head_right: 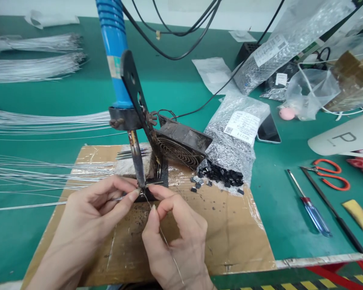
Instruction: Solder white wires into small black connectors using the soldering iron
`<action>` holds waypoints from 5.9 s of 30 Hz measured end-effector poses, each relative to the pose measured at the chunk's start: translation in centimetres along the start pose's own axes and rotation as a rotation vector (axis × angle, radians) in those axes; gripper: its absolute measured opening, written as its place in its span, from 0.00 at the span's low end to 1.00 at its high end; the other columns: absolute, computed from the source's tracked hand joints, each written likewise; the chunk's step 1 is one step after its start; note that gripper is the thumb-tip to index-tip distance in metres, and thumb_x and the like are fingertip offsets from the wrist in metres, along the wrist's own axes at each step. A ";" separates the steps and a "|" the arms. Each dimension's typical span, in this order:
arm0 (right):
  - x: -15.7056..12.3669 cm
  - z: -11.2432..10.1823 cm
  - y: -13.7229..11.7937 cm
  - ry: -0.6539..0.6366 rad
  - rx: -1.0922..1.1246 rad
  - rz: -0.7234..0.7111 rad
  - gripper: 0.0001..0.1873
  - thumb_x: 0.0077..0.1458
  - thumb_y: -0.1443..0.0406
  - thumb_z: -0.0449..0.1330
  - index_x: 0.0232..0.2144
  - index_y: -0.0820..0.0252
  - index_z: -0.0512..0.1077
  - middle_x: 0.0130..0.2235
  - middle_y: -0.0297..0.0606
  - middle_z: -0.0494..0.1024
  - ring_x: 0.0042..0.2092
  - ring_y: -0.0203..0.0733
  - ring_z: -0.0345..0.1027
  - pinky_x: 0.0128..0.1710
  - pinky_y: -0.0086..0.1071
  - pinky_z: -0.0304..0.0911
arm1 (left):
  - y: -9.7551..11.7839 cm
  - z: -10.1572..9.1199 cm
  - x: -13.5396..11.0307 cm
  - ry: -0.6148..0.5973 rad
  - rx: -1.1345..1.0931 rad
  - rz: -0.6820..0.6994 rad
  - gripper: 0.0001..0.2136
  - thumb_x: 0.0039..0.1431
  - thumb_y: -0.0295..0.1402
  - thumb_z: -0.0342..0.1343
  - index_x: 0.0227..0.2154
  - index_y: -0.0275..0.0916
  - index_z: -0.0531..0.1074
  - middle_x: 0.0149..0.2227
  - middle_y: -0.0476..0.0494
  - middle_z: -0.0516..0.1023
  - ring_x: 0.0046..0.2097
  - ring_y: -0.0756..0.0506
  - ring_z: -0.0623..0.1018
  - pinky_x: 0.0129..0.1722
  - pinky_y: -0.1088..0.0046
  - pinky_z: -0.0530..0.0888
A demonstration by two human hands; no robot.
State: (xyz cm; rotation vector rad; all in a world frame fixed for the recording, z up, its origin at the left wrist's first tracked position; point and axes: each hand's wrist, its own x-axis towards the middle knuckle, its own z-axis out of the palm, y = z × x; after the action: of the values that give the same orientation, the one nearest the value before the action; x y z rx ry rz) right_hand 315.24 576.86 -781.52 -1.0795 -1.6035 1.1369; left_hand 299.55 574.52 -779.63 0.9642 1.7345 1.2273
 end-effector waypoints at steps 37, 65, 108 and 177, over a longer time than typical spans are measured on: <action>0.0 0.0 0.0 0.007 0.002 -0.002 0.09 0.59 0.73 0.60 0.30 0.55 0.68 0.51 0.36 0.85 0.51 0.38 0.81 0.54 0.28 0.74 | 0.2 0.0 -0.1 -0.007 0.033 0.019 0.06 0.59 0.26 0.62 0.28 0.42 0.77 0.32 0.50 0.81 0.36 0.50 0.82 0.38 0.82 0.76; 0.0 0.1 -0.2 0.017 -0.016 -0.013 0.10 0.59 0.73 0.61 0.30 0.55 0.69 0.52 0.33 0.84 0.53 0.36 0.80 0.54 0.25 0.72 | 0.0 -0.1 -0.5 0.007 0.029 0.019 0.05 0.59 0.27 0.63 0.29 0.42 0.77 0.36 0.51 0.83 0.38 0.51 0.83 0.39 0.83 0.76; -0.1 0.2 0.2 0.012 0.024 -0.025 0.10 0.60 0.73 0.61 0.31 0.54 0.68 0.53 0.28 0.84 0.53 0.32 0.80 0.56 0.23 0.70 | -0.1 0.2 -0.2 0.029 0.060 0.087 0.06 0.57 0.25 0.62 0.28 0.42 0.77 0.33 0.53 0.83 0.36 0.53 0.82 0.37 0.86 0.75; -0.3 0.1 0.5 0.016 0.071 -0.005 0.09 0.60 0.74 0.62 0.31 0.55 0.70 0.52 0.37 0.84 0.52 0.41 0.81 0.54 0.31 0.73 | 0.2 0.1 -0.3 0.005 0.079 0.069 0.06 0.59 0.26 0.61 0.28 0.41 0.77 0.34 0.50 0.82 0.37 0.50 0.82 0.37 0.81 0.76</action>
State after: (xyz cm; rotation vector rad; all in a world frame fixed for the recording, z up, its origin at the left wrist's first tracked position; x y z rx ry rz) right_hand 315.28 576.61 -782.04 -1.0353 -1.5408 1.1710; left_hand 299.76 574.33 -779.45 1.0761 1.7786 1.2132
